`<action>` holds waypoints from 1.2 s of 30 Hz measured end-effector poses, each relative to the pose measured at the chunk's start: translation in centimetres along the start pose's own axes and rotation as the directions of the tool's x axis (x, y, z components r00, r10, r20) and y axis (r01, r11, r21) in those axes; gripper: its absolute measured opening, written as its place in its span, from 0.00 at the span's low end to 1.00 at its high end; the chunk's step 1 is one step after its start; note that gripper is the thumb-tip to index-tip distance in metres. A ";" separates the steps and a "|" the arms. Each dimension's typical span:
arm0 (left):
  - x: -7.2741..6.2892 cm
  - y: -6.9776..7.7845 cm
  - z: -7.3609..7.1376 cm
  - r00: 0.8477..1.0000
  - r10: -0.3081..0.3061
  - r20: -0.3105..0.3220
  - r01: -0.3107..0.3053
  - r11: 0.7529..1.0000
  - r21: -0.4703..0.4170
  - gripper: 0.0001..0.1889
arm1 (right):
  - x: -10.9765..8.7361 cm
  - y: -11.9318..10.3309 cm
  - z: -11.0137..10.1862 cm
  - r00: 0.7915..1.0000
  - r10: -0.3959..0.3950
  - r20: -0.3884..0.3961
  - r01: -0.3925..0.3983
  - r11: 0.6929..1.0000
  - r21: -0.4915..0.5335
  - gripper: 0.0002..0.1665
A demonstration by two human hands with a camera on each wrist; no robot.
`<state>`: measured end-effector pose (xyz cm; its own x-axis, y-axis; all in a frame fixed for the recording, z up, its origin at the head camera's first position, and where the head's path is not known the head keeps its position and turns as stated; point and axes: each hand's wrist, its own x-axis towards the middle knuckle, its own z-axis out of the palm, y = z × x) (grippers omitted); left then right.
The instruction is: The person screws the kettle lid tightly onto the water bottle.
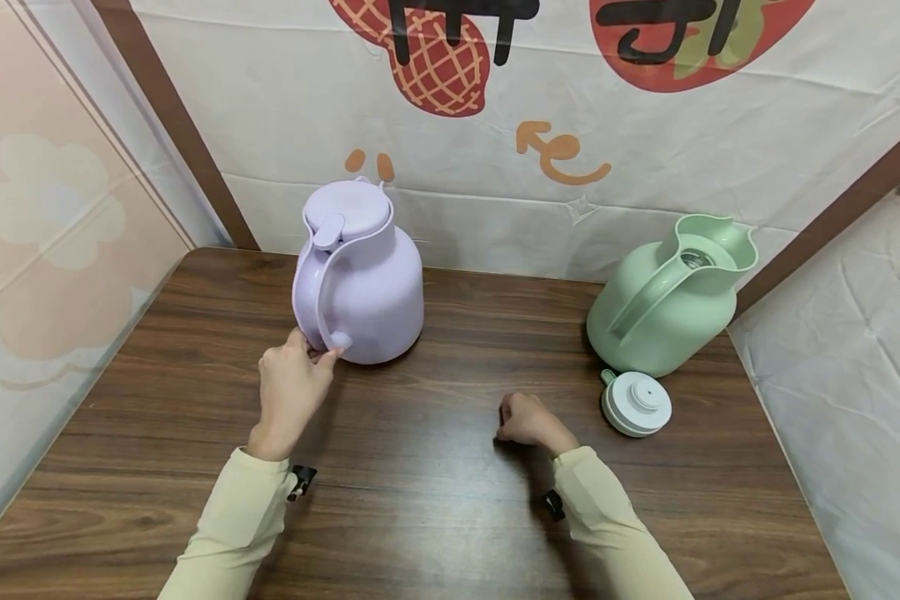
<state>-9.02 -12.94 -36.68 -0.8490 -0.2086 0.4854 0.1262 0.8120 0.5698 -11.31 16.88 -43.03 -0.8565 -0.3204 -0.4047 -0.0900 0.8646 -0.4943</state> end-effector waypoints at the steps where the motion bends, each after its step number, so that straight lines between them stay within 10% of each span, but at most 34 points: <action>1: 0.1 -0.2 -0.1 1.000 -0.008 -0.001 0.008 1.000 -0.002 0.14 | 0.0 0.0 0.0 1.000 0.000 0.000 0.000 1.000 0.001 0.12; 36: 5.6 -7.1 -2.9 0.986 -0.164 -0.007 0.164 0.983 0.083 0.18 | -0.4 0.2 0.1 1.000 -0.002 -0.007 0.002 1.000 0.029 0.11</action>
<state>-13.19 -21.47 -36.12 -0.8548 -0.3428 0.3896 -0.0581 0.8093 0.5845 -10.96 17.16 -43.04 -0.8597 -0.3196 -0.3985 -0.0771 0.8524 -0.5172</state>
